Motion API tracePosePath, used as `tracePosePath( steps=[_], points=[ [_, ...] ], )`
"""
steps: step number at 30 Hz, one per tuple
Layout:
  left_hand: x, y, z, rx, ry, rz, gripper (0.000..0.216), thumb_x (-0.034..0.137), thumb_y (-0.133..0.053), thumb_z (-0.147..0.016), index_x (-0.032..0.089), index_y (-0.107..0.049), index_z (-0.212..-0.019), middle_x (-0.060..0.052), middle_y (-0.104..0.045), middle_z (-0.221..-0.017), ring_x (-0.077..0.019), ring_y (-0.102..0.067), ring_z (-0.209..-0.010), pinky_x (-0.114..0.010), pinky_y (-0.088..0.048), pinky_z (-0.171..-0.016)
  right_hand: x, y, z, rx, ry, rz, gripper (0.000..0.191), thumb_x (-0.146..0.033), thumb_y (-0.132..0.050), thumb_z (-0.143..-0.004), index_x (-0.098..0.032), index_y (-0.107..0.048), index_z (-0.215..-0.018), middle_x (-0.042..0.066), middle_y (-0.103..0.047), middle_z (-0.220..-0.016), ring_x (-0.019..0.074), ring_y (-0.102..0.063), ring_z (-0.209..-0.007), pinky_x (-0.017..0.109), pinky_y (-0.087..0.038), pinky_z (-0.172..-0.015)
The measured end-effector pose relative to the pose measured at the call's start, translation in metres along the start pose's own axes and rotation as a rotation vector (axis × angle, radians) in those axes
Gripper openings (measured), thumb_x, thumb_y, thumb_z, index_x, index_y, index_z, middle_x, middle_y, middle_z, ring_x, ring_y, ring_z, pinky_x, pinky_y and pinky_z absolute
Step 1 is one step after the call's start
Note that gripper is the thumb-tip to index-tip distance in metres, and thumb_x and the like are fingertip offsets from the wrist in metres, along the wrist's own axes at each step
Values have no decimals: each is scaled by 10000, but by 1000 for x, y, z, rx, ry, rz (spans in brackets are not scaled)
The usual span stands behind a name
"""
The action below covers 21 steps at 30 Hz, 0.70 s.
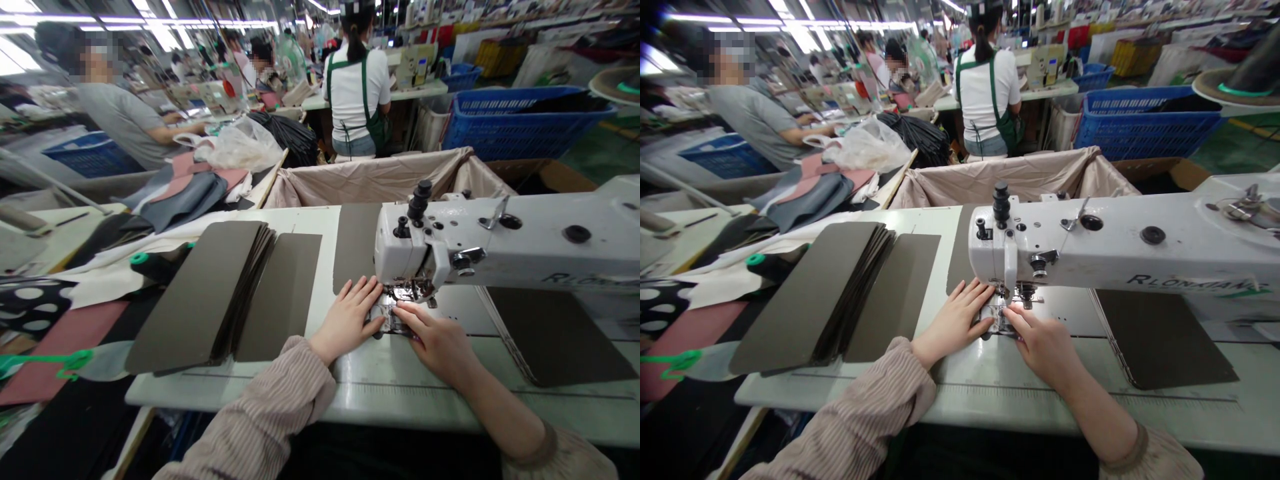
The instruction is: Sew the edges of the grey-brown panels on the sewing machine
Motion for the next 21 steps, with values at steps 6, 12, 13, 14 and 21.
tracePosePath(
  steps=[6,12,13,14,21],
  points=[
    [0,-1,1,-12,-11,-6,612,497,-443,-985,245,-283,-1520,-42,-264,-1592,-235,-202,-1482,-459,-164,-1211,0,0,0,5,0,13,611,-118,-515,-819,-265,-482,-1411,34,-501,-1455,212,-680,-918,340,-540,-734],
    [1,0,1,10,-16,-27,629,510,-445,-978,231,-287,-1519,-47,-260,-1593,-237,-199,-1483,-453,-165,-1212,-1,2,0,31,-10,-12,582,-126,-516,-838,-271,-484,-1401,20,-495,-1460,217,-652,-1038,341,-536,-784],
    [2,-1,2,17,-18,-32,631,508,-443,-979,230,-282,-1521,-48,-262,-1592,-236,-197,-1484,-452,-164,-1212,-1,3,0,38,-11,-18,578,-126,-517,-840,-275,-486,-1398,18,-498,-1458,217,-642,-1066,338,-534,-798],
    [2,-1,2,24,-20,-36,633,508,-441,-979,229,-276,-1523,-49,-265,-1592,-236,-194,-1484,-452,-163,-1212,-2,3,-1,44,-11,-22,573,-125,-519,-841,-276,-490,-1393,18,-502,-1454,216,-635,-1084,335,-531,-808],
    [1,3,-1,40,-21,-19,645,508,-460,-969,225,-278,-1519,-82,-317,-1571,-271,-235,-1468,-489,-179,-1190,-7,13,0,76,-12,-47,550,-103,-504,-834,-258,-520,-1362,45,-543,-1412,209,-622,-1110,327,-529,-847]
  ],
)
Point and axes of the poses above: each hand's wrist, its own z-axis away from the middle knuckle, its own y-axis out of the back of the hand, x = y × z, the point moved 8 cm from there along -z, towards the middle knuckle
